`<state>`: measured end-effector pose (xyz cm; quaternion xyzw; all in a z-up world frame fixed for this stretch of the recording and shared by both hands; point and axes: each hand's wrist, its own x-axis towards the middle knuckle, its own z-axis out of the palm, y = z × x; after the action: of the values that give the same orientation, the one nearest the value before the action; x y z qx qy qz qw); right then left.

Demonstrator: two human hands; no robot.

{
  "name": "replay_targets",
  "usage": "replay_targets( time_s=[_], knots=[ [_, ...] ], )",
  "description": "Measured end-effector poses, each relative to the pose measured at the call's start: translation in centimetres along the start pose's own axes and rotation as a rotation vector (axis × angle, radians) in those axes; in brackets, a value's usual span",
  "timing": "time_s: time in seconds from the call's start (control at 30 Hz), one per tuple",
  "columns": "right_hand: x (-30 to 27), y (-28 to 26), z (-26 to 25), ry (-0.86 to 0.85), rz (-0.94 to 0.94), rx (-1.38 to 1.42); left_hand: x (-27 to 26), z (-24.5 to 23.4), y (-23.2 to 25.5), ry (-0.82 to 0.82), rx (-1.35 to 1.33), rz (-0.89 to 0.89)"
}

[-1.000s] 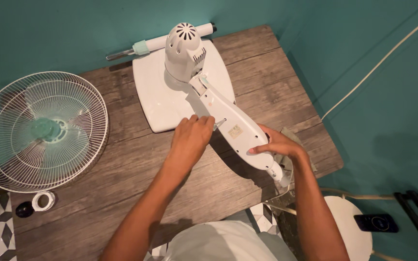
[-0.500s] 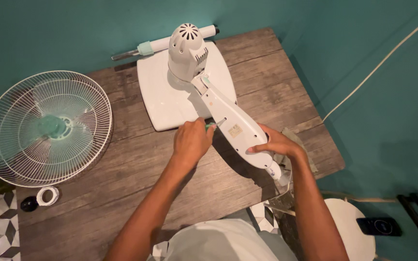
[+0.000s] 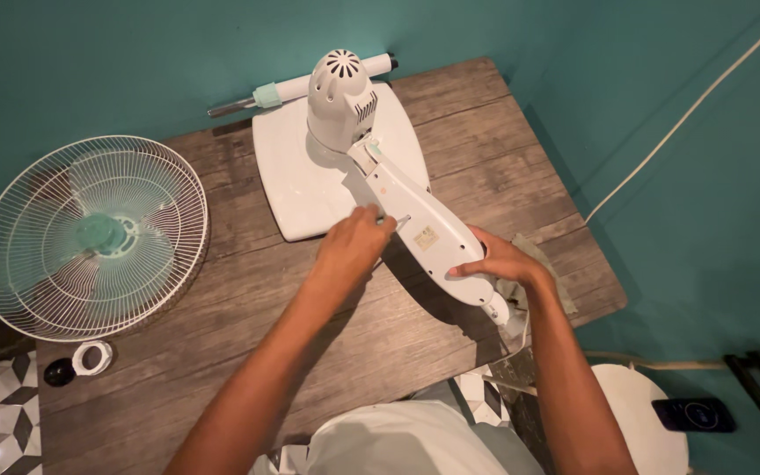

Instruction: The person uses a screwdriver to remove screws from the back cover of an electric fan's neck assembly. They detach the cover, set it aside, and then use the screwdriver to loosen a screw on the internal wiring compartment.

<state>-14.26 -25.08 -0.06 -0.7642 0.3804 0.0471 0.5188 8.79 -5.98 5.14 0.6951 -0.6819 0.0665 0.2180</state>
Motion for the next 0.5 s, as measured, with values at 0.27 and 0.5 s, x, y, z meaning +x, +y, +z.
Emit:
replay_targets(
  time_s=[0.27, 0.5],
  knots=[
    [0.3, 0.4, 0.0, 0.015, -0.033, 0.019, -1.2, 1.5, -1.4, -0.021, 0.009, 0.049],
    [0.4, 0.3, 0.2, 0.023, 0.028, 0.009, -0.2, 0.7, 0.6, -0.116, -0.196, -0.428]
  ],
)
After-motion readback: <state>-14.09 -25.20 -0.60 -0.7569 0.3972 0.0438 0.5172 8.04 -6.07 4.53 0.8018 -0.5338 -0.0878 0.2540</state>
